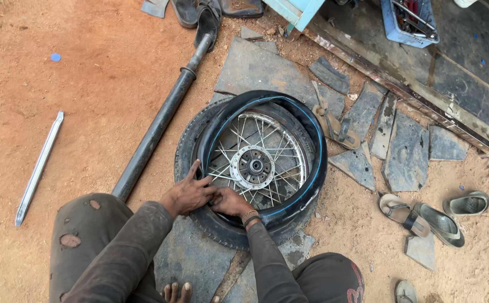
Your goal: The person removes a motorcycle tire from its rim by hand, prying the bead off the rim edge and pulling the tire away from the wheel. The tire is fully detached from the rim by the end of the clip.
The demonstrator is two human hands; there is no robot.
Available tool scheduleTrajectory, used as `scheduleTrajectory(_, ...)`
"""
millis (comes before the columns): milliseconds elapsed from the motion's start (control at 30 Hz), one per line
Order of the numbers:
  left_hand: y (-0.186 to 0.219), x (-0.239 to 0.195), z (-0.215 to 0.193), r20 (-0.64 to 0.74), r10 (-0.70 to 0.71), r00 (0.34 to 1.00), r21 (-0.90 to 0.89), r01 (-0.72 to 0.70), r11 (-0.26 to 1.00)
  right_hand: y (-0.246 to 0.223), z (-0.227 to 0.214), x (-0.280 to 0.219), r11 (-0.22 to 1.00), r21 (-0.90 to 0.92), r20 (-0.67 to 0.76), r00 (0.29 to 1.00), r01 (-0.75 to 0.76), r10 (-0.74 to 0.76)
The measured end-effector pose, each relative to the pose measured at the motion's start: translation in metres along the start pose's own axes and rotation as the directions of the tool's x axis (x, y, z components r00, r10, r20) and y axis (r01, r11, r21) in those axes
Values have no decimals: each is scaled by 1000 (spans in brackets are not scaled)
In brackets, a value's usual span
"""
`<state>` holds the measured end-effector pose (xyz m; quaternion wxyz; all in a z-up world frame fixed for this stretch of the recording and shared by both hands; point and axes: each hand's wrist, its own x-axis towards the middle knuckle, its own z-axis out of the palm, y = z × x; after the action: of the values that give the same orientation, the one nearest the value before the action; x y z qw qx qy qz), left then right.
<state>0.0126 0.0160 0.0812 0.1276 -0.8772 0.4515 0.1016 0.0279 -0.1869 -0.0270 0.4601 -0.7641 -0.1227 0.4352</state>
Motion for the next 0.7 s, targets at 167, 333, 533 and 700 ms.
scheduleTrajectory(167,2,0,-10,242,10,970,-110,17,994,16,-11,5,994,51,149,984,-102,93)
scheduleTrajectory(333,-3,5,-13,188,-12,982,-88,29,996,2,-20,-25,985,139,297,953,-103,58)
scheduleTrajectory(533,0,9,-16,267,19,964,-19,-15,1000,-28,-3,-36,966,-254,125,988,-56,90)
scheduleTrajectory(700,7,13,-21,242,2,970,-28,5,1000,-36,30,-61,914,-404,-121,993,-45,-5)
